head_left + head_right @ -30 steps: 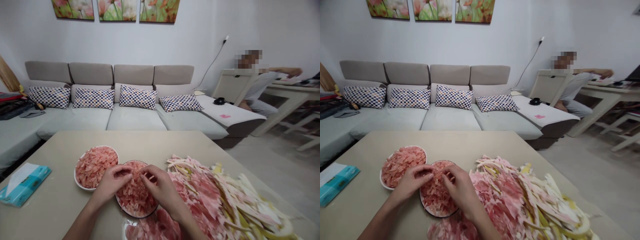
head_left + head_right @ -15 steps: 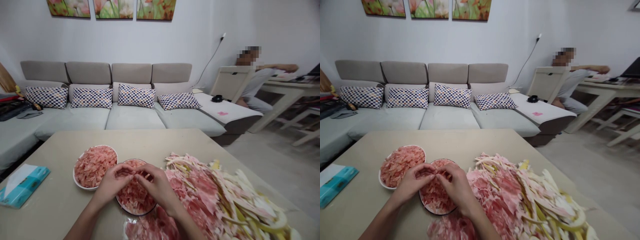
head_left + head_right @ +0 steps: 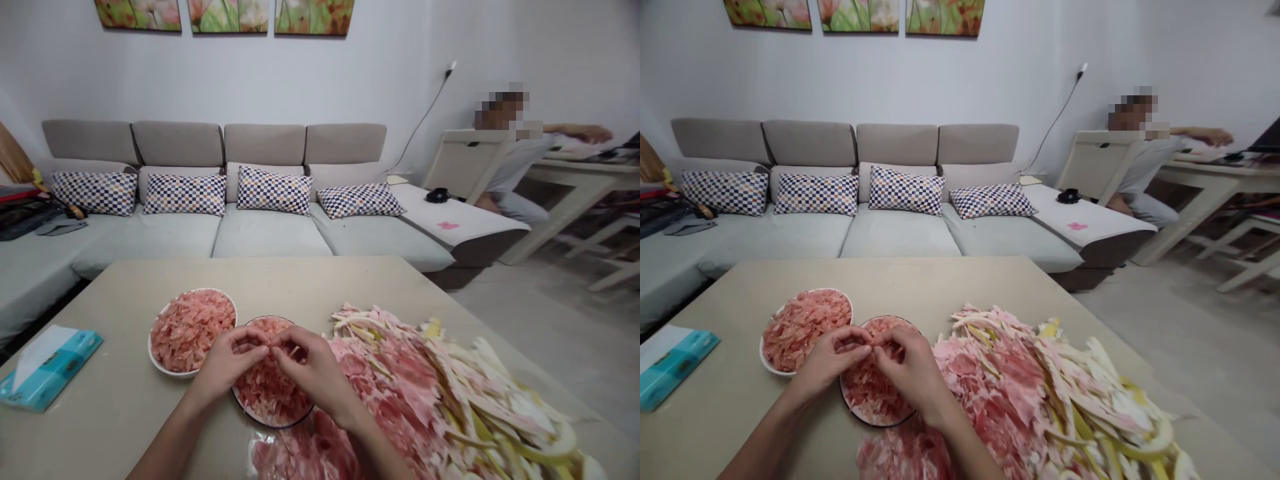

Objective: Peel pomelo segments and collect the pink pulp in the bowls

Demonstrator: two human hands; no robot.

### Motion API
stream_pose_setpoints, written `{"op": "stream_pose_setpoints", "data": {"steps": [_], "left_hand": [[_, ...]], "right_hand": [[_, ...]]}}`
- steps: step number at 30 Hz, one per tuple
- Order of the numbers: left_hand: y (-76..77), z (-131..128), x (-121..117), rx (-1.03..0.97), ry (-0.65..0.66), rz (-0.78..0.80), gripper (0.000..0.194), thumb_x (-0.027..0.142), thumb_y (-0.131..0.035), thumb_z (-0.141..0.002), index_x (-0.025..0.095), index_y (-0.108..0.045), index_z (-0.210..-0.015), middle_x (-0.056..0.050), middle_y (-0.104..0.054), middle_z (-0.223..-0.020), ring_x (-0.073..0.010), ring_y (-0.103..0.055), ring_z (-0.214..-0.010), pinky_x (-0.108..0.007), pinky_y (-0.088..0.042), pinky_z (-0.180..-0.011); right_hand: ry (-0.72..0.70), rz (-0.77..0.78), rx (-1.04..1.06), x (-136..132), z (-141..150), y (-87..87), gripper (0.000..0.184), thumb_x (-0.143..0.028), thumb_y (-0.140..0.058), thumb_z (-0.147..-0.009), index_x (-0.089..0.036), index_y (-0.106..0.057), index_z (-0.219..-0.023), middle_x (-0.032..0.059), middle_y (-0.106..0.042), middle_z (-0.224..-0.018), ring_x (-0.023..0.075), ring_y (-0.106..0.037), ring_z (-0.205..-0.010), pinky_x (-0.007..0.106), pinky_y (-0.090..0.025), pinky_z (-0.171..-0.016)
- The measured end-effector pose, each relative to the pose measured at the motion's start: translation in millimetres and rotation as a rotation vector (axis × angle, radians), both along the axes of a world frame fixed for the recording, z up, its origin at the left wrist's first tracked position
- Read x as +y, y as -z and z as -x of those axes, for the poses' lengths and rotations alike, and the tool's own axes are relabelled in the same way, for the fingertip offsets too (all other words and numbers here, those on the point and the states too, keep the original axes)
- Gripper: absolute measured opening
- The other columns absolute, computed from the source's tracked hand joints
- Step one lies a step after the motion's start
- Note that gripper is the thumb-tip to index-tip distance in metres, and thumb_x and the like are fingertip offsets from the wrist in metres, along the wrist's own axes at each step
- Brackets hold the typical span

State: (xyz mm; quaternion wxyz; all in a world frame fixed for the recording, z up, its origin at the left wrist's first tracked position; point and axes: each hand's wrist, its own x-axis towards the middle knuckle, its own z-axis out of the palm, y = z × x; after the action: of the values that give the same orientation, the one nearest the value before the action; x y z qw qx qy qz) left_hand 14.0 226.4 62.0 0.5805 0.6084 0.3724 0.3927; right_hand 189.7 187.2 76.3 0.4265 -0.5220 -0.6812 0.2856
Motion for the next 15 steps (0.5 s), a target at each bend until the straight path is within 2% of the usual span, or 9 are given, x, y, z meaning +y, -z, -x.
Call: {"op": "stream_pose_setpoints", "data": {"steps": [5,9,12,15], "left_hand": [[-1.8,-1.6,-0.6,-0.020,-0.064,-0.003,0.014,0.027,-0.071,-0.075,0.017,-0.066,-0.084,-0.003,-0.067,-0.086,-0.0165,-0.063,-0.083,-0.025,-0.049,-0.078],[-0.6,-3.1,-1.9,-0.099,-0.113,0.055,0.017,0.028,-0.073,-0.073,0.017,-0.067,-0.085,-0.002,-0.067,-0.086,-0.0152,-0.062,-0.082,-0.023,-0.049,-0.077],[-0.9,-2.6,-3.4,-0.183,-0.168,0.117,0.019,0.030,-0.073,-0.074,0.017,-0.067,-0.087,-0.003,-0.066,-0.086,-0.0148,-0.061,-0.081,-0.023,-0.049,-0.075],[-1.7,-1.4,-3.8,-0.188,-0.152,0.138,0.021,0.032,-0.073,-0.074,0.017,-0.068,-0.088,-0.004,-0.066,-0.088,-0.0159,-0.061,-0.083,-0.024,-0.050,-0.075]], "right_hand": [[0.034,-0.009,-0.030,0.8,1.4,2.9,0.011,-0.013,-0.057,-0.078,-0.017,-0.067,-0.077,0.0011,-0.066,-0.071,0.0141,-0.059,-0.066,0.023,-0.043,-0.061],[0.038,-0.027,-0.050,2.2,1.4,4.4,0.013,-0.010,-0.055,-0.076,-0.017,-0.065,-0.075,0.0001,-0.065,-0.069,0.0134,-0.058,-0.064,0.023,-0.043,-0.060],[0.051,-0.042,-0.077,2.8,-0.8,5.8,0.014,-0.009,-0.055,-0.077,-0.017,-0.065,-0.076,0.0013,-0.066,-0.073,0.0145,-0.060,-0.068,0.024,-0.045,-0.064],[-0.005,-0.052,-0.083,2.0,-6.5,4.9,0.022,-0.008,-0.054,-0.080,-0.020,-0.070,-0.089,0.0034,-0.070,-0.089,0.0158,-0.063,-0.080,0.026,-0.048,-0.073]]}}
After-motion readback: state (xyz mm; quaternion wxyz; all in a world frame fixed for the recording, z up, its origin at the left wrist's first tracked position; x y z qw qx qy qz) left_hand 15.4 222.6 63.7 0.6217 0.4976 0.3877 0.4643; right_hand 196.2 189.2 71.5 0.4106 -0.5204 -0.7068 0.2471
